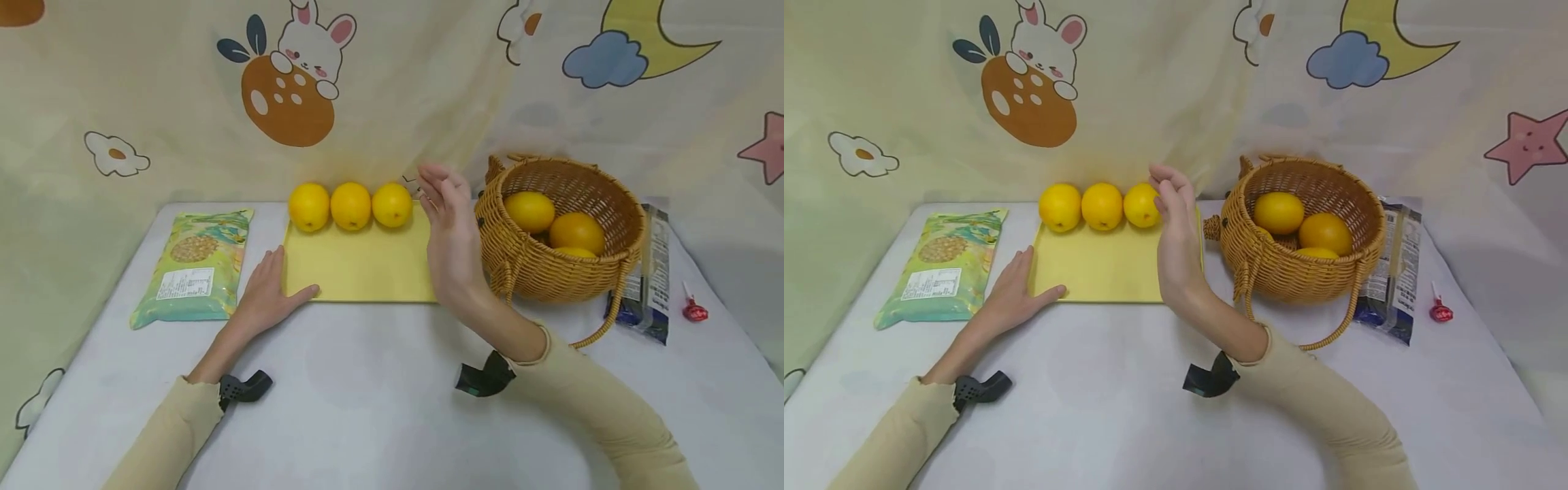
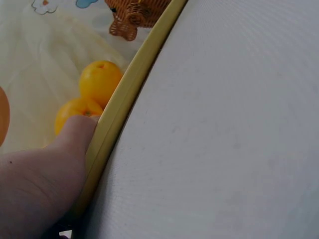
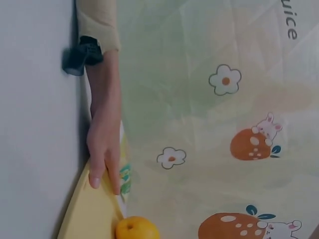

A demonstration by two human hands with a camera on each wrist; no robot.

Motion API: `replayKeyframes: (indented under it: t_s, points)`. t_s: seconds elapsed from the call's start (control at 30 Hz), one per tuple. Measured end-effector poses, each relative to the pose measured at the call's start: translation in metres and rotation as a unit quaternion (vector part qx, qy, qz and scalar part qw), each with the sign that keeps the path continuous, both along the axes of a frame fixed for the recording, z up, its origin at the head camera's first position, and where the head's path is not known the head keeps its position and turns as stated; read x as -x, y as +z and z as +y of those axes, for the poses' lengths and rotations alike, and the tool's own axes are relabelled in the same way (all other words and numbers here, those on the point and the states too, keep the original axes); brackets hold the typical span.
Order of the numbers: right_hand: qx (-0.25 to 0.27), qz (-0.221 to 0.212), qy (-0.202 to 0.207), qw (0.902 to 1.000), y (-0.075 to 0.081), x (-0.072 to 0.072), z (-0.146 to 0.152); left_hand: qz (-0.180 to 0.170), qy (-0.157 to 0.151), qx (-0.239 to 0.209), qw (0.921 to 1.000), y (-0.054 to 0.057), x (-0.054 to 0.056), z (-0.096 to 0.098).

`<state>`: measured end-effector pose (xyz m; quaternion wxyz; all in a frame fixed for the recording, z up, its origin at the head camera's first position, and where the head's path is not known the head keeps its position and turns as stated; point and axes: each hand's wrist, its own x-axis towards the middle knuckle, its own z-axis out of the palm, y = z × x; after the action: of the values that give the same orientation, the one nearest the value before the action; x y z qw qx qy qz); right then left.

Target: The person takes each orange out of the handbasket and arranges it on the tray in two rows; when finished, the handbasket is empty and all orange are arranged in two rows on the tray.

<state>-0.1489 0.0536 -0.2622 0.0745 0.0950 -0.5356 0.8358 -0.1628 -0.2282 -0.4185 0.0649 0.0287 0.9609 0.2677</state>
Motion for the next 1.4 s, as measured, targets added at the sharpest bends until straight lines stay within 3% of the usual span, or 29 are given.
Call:
replayKeyframes:
  t_s: [0.1,0.2,0.33,0.4,0.47,0.5,0.57,0.63,0.67,0.77,0.8,0.83,0.87,0.93,1.03,1.07,1.27,1.4]
  points:
    - [-0.031,0.007,0.034,0.9989,0.004,-0.005,0.012,-0.004,0.002,0.000,1.0000,0.001,0.000,-0.002]
    - [-0.070,-0.004,0.068,0.9952,0.011,0.001,0.028,-0.008,0.004,-0.001,1.0000,0.001,0.000,-0.003]
    - [-0.108,-0.030,0.127,0.9855,0.032,0.028,0.063,-0.006,0.004,-0.002,1.0000,0.000,0.001,-0.002]
    - [-0.178,-0.011,0.188,0.9659,0.047,0.051,0.089,-0.006,0.003,-0.002,1.0000,0.001,0.001,-0.002]
    - [-0.280,0.023,0.244,0.9282,0.061,0.077,0.118,-0.007,0.002,-0.003,1.0000,0.003,0.001,-0.001]
    - [-0.336,0.045,0.264,0.9029,0.067,0.091,0.132,-0.008,0.001,-0.003,1.0000,0.004,0.001,-0.001]
    - [-0.458,0.064,0.275,0.8431,0.074,0.117,0.158,-0.006,0.000,-0.002,1.0000,0.006,0.001,-0.001]
    - [-0.562,0.032,0.275,0.7793,0.075,0.138,0.177,-0.004,0.002,-0.001,1.0000,0.007,0.001,-0.002]
    - [-0.611,0.008,0.276,0.7420,0.073,0.147,0.184,-0.003,0.002,-0.002,1.0000,0.007,0.001,-0.002]
    - [-0.697,-0.053,0.321,0.6386,0.062,0.170,0.202,-0.004,0.005,-0.005,1.0000,0.006,0.001,-0.002]
    - [-0.706,-0.062,0.343,0.6168,0.056,0.176,0.206,-0.006,0.005,-0.005,1.0000,0.005,0.001,-0.002]
    - [-0.708,-0.071,0.360,0.6038,0.050,0.181,0.210,-0.008,0.006,-0.006,0.9999,0.005,0.001,-0.002]
    - [-0.706,-0.075,0.372,0.5975,0.045,0.184,0.214,-0.010,0.005,-0.006,0.9999,0.004,0.001,-0.002]
    - [-0.693,-0.080,0.394,0.5980,0.034,0.190,0.220,-0.013,0.007,-0.005,0.9999,0.003,0.001,-0.001]
    - [-0.665,-0.105,0.408,0.6166,0.021,0.197,0.226,-0.014,0.008,-0.005,0.9999,0.001,0.000,0.000]
    - [-0.658,-0.113,0.414,0.6189,0.017,0.198,0.227,-0.015,0.008,-0.005,0.9998,0.001,0.000,0.000]
    - [-0.623,-0.194,0.450,0.6100,-0.005,0.202,0.232,-0.014,0.007,-0.004,0.9999,0.000,-0.001,0.001]
    - [-0.611,-0.219,0.453,0.6106,-0.011,0.203,0.232,-0.011,0.006,0.001,0.9999,0.001,-0.002,-0.001]
